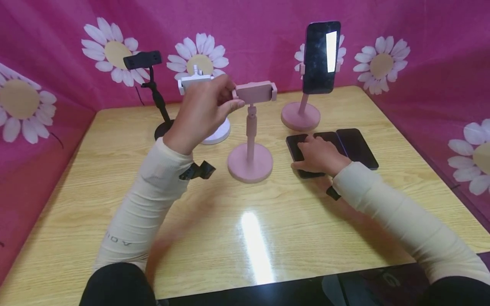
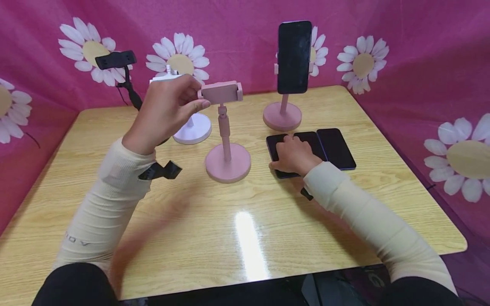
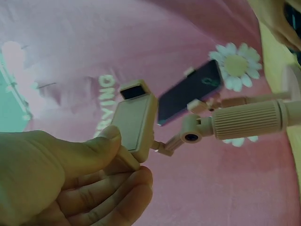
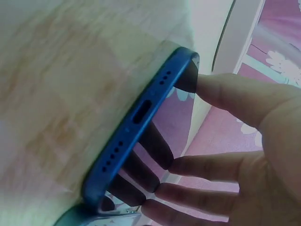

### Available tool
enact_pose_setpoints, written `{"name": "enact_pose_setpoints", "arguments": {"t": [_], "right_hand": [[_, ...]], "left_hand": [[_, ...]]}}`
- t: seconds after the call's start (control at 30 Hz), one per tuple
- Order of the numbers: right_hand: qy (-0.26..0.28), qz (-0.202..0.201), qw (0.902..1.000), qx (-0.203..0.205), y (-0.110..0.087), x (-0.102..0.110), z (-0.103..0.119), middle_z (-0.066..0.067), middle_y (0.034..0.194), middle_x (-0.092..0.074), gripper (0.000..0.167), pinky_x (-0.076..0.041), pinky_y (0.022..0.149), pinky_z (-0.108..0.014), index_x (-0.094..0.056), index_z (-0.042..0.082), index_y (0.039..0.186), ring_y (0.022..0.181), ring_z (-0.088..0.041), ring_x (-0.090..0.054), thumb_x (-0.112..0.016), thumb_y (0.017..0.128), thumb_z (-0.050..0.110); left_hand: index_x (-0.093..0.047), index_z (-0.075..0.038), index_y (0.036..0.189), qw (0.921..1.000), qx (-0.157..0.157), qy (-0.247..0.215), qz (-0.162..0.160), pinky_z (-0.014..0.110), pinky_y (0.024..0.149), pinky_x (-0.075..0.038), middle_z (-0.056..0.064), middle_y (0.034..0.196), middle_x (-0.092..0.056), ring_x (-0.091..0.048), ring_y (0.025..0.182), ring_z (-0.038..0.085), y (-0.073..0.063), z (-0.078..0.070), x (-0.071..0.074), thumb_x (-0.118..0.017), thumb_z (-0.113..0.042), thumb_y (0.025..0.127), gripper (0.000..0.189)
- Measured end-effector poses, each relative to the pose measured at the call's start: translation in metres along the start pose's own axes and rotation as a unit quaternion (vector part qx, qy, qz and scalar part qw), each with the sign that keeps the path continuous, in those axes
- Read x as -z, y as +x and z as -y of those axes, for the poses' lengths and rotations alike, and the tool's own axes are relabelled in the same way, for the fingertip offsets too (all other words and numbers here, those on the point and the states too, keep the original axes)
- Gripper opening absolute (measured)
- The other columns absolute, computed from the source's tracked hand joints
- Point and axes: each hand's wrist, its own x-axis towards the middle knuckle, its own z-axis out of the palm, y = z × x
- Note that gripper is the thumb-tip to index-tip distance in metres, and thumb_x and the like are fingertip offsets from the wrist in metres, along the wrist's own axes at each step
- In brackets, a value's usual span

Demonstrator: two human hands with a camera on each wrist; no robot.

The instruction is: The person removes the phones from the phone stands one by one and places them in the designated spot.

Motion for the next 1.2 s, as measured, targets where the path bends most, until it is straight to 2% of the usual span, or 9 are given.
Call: {"name": "enact_pose_setpoints", "arguments": {"t": [0.23, 0.43, 0.6, 0.9, 1.2], "right_hand": [[-0.019, -0.001, 0.9996, 0.022, -0.002, 0.001, 0.001, -0.027, 0.126, -0.05, 0.067, -0.043, 0.088, -0.061, -0.054, -0.003, 0.129, 0.105, -0.042, -0.049, -0.068, 0.085, 0.046], [-0.022, 0.011, 0.9992, 0.03, -0.004, 0.002, 0.0, -0.028, 0.131, -0.045, 0.071, -0.04, 0.09, -0.063, -0.048, -0.005, 0.135, 0.111, -0.045, -0.045, -0.065, 0.086, 0.044], [-0.02, 0.022, 0.9992, 0.025, -0.004, 0.002, 0.0, -0.029, 0.135, -0.041, 0.073, -0.036, 0.093, -0.064, -0.044, -0.005, 0.138, 0.115, -0.046, -0.042, -0.062, 0.088, 0.044], [-0.027, 0.029, 0.9988, 0.027, -0.005, 0.0, 0.0, -0.032, 0.141, -0.035, 0.075, -0.032, 0.095, -0.066, -0.039, -0.004, 0.143, 0.121, -0.048, -0.038, -0.059, 0.09, 0.045], [-0.027, 0.025, 0.9991, 0.022, -0.006, 0.0, -0.001, -0.03, 0.139, -0.037, 0.076, -0.033, 0.093, -0.065, -0.04, -0.004, 0.143, 0.119, -0.047, -0.039, -0.061, 0.088, 0.046]], "left_hand": [[-0.063, -0.001, 0.094, 0.9984, 0.03, 0.048, 0.004, 0.028, 0.062, -0.04, 0.008, 0.079, -0.066, -0.055, 0.07, 0.018, 0.035, 0.008, -0.012, -0.069, -0.025, 0.089, 0.025], [-0.063, -0.001, 0.093, 0.9955, 0.045, 0.083, 0.011, 0.032, 0.069, -0.043, 0.01, 0.084, -0.068, -0.057, 0.076, 0.02, 0.061, 0.014, -0.019, -0.069, -0.024, 0.09, 0.024], [-0.064, -0.001, 0.097, 0.9923, 0.068, 0.101, 0.019, 0.032, 0.072, -0.043, 0.01, 0.086, -0.068, -0.057, 0.079, 0.02, 0.077, 0.02, -0.023, -0.067, -0.025, 0.091, 0.025], [-0.065, -0.001, 0.105, 0.988, 0.099, 0.112, 0.038, 0.032, 0.08, -0.045, 0.011, 0.097, -0.069, -0.058, 0.089, 0.022, 0.099, 0.028, -0.027, -0.064, -0.023, 0.094, 0.025], [-0.065, -0.001, 0.104, 0.9871, 0.109, 0.113, 0.029, 0.034, 0.081, -0.046, 0.011, 0.097, -0.069, -0.06, 0.091, 0.024, 0.106, 0.031, -0.03, -0.063, -0.022, 0.094, 0.023]]}}
